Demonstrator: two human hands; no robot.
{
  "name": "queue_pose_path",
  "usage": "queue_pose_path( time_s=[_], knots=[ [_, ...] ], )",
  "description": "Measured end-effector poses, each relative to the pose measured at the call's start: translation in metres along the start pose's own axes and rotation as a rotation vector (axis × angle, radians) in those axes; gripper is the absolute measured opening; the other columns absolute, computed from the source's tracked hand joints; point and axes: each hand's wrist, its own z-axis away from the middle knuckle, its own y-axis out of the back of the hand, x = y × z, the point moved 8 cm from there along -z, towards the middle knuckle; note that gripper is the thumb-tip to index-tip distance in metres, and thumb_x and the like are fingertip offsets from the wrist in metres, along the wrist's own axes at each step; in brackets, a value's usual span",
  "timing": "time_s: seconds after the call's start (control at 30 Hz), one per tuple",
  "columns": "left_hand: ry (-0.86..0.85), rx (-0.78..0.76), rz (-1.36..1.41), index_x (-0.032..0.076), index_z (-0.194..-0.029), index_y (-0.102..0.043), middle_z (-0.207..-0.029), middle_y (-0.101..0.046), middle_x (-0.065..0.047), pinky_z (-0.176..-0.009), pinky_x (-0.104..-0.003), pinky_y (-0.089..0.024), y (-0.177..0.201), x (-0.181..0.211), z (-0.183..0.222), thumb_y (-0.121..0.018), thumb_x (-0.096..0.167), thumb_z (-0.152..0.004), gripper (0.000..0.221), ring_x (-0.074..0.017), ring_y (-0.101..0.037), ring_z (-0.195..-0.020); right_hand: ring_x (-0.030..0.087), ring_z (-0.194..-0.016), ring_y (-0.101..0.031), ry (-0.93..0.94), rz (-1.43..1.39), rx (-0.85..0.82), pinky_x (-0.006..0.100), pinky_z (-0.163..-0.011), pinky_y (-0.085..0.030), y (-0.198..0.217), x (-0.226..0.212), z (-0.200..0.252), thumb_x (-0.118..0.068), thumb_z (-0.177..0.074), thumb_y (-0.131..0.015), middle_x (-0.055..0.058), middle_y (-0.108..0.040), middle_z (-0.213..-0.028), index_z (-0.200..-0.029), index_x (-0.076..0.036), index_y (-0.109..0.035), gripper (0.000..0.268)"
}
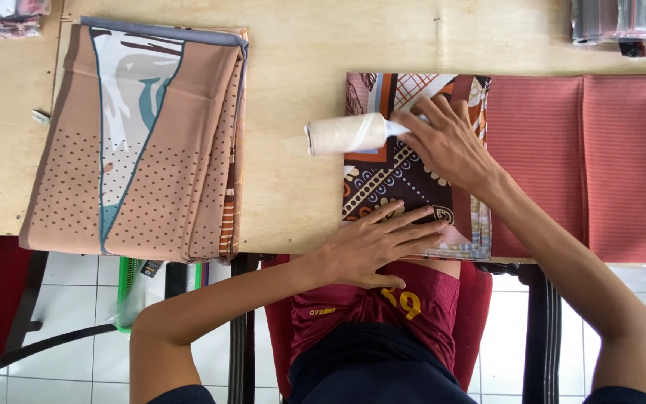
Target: A person uses a lint roller to remove dust and lint from several pieces of folded patterned fabric on a table.
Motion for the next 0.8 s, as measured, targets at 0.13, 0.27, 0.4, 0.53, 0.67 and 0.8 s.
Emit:
queue_pose_path(
  time_s=[0.13, 0.27, 0.4, 0.53, 0.67, 0.8],
  knots=[
    [0.003, -0.03, -0.038, 0.018, -0.165, -0.024, -0.173, -0.017, -0.003, -0.129, -0.052, -0.006, 0.001, 0.0, 0.001, -0.044, 0.071, -0.095, 0.089, -0.0268, -0.01, -0.161, 0.026, -0.093, -0.056, -0.002, -0.054, -0.052, 0.041, -0.081, -0.041, 0.011, -0.021, 0.021, -0.035, -0.11, -0.048, 0.005, -0.054, -0.095, -0.128, -0.022, -0.066, 0.029],
    [-0.002, -0.034, -0.029, 0.017, -0.164, -0.024, -0.173, -0.017, -0.003, -0.129, -0.052, -0.005, -0.001, 0.0, 0.0, -0.042, 0.072, -0.094, 0.091, -0.0269, -0.01, -0.161, 0.025, -0.092, -0.052, 0.013, 0.039, -0.092, 0.041, -0.08, -0.038, 0.006, -0.023, 0.024, -0.038, -0.109, -0.048, 0.003, -0.052, -0.097, -0.127, -0.026, -0.067, 0.029],
    [-0.012, -0.02, -0.018, 0.015, -0.163, -0.028, -0.173, -0.017, -0.005, -0.129, -0.052, -0.005, -0.003, -0.001, -0.001, -0.038, 0.073, -0.094, 0.091, -0.028, -0.011, -0.16, 0.025, -0.094, -0.049, 0.002, 0.07, 0.012, 0.04, -0.081, -0.038, -0.011, 0.0, -0.001, -0.038, -0.112, -0.047, 0.005, -0.051, -0.098, -0.127, -0.021, -0.067, 0.031],
    [0.005, -0.014, -0.018, 0.016, -0.163, -0.028, -0.172, -0.018, -0.003, -0.129, -0.051, -0.008, 0.0, -0.001, 0.0, -0.033, 0.076, -0.093, 0.092, -0.0268, -0.013, -0.161, 0.026, -0.093, -0.052, -0.028, 0.054, 0.028, 0.041, -0.081, -0.04, -0.01, 0.007, -0.016, -0.039, -0.113, -0.046, 0.004, -0.05, -0.097, -0.13, -0.023, -0.066, 0.03],
    [-0.008, 0.2, 0.411, 0.019, -0.164, -0.024, -0.168, -0.029, -0.009, -0.129, -0.054, -0.024, 0.041, -0.006, 0.009, -0.044, 0.068, -0.098, 0.084, -0.0321, -0.027, -0.157, 0.03, -0.091, -0.06, -0.066, -0.005, 0.055, 0.045, -0.078, -0.044, 0.006, 0.01, -0.004, -0.035, -0.111, -0.05, 0.005, -0.052, -0.1, -0.135, -0.022, -0.06, 0.028],
    [0.042, 0.669, 0.599, 0.021, -0.138, -0.057, -0.132, -0.054, -0.004, -0.078, -0.029, -0.048, 0.115, -0.046, 0.018, -0.064, 0.034, -0.103, 0.038, -0.0147, -0.053, -0.101, 0.029, -0.102, -0.065, -0.085, 0.023, 0.054, 0.043, -0.084, -0.045, 0.039, -0.011, 0.022, -0.03, -0.111, -0.052, 0.004, -0.056, -0.105, -0.14, -0.018, -0.056, 0.031]
  ],
)
